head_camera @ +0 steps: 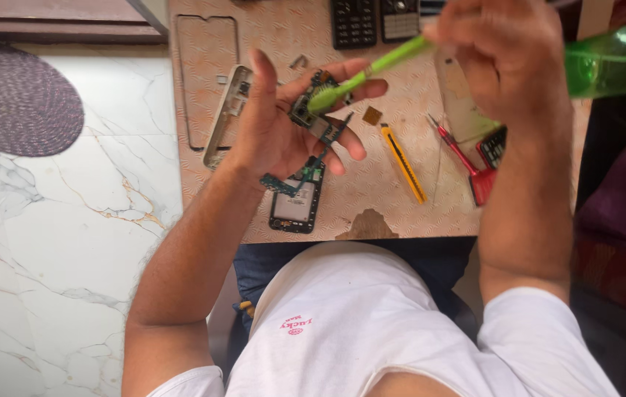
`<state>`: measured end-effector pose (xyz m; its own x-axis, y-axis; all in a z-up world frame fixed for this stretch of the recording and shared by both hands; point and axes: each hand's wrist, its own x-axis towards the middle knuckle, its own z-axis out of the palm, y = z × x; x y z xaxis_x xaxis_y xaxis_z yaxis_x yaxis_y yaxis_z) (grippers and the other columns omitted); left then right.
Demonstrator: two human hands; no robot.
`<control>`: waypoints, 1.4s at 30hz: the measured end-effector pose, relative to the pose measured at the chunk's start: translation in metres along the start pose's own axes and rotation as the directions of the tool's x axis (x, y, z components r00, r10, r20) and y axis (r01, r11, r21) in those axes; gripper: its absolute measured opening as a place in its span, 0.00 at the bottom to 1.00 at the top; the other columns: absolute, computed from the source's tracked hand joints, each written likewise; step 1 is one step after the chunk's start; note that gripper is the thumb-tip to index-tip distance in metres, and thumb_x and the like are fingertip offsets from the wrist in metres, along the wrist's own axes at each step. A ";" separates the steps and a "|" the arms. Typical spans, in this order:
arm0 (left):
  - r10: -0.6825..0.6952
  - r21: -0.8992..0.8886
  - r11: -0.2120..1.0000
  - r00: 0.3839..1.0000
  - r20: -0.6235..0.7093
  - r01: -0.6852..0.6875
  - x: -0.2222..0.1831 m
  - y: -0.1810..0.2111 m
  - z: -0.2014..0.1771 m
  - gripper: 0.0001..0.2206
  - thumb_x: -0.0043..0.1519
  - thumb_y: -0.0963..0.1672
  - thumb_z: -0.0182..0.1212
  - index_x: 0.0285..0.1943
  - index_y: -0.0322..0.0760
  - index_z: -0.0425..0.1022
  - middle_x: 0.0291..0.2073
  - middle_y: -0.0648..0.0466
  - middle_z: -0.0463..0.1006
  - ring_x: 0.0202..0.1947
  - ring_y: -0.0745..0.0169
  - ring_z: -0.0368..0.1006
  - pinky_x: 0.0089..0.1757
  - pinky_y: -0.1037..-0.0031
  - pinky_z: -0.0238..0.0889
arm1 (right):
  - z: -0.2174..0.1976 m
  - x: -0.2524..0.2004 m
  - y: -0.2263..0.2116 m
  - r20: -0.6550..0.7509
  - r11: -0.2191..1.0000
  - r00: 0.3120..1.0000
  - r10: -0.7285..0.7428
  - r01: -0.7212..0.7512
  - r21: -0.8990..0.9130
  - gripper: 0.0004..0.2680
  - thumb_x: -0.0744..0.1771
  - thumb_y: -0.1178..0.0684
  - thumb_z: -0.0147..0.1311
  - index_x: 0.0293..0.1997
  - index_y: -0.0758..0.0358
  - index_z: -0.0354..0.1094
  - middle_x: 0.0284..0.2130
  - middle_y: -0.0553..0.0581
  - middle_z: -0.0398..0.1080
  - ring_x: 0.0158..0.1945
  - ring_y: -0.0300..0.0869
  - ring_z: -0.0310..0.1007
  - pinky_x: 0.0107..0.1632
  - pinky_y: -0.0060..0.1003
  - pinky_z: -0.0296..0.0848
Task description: The person cleans a mobile phone motherboard with a toothbrush and liquid from a bottle. The person then uses a cutter to scrape a part of the motherboard.
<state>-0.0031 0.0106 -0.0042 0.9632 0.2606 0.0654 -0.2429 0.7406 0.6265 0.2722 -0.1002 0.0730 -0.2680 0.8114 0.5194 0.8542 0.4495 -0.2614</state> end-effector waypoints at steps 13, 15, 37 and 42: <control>-0.038 -0.009 0.999 0.999 -0.023 0.038 0.001 -0.001 0.009 0.54 0.60 0.72 0.28 0.83 0.31 0.49 0.73 0.30 0.64 0.44 0.47 0.80 0.37 0.65 0.79 | 0.022 -0.006 0.016 -0.042 0.949 0.989 0.139 -0.121 0.291 0.08 0.66 0.53 0.69 0.43 0.64 0.77 0.38 0.57 0.76 0.36 0.37 0.71 0.35 0.33 0.66; -0.037 0.031 0.999 0.999 -0.031 0.037 0.000 0.001 0.010 0.55 0.60 0.72 0.28 0.83 0.29 0.50 0.73 0.29 0.64 0.44 0.47 0.80 0.37 0.65 0.79 | 0.023 -0.007 0.017 -0.036 0.949 0.997 0.072 -0.058 0.311 0.07 0.68 0.53 0.68 0.45 0.62 0.76 0.40 0.55 0.77 0.39 0.35 0.72 0.40 0.32 0.67; -0.025 0.120 0.992 0.999 -0.021 0.027 -0.004 0.001 0.012 0.56 0.60 0.72 0.26 0.83 0.28 0.49 0.74 0.30 0.64 0.44 0.49 0.80 0.38 0.66 0.79 | 0.024 -0.001 -0.002 -0.034 0.998 0.999 -0.024 0.026 0.058 0.06 0.64 0.57 0.70 0.41 0.60 0.79 0.32 0.52 0.75 0.41 0.40 0.68 0.44 0.40 0.70; -0.008 0.083 0.996 1.000 -0.002 0.008 -0.004 -0.001 0.008 0.56 0.59 0.72 0.27 0.83 0.28 0.48 0.74 0.31 0.63 0.44 0.49 0.80 0.39 0.65 0.80 | 0.024 -0.004 -0.002 -0.040 0.998 0.999 -0.020 0.022 0.053 0.04 0.69 0.57 0.68 0.46 0.58 0.78 0.38 0.52 0.74 0.46 0.36 0.68 0.45 0.30 0.72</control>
<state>-0.0058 0.0042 0.0013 0.9648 0.2565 0.0588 -0.2251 0.6884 0.6895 0.2613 -0.0954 0.0520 -0.2672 0.7865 0.5568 0.8233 0.4866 -0.2922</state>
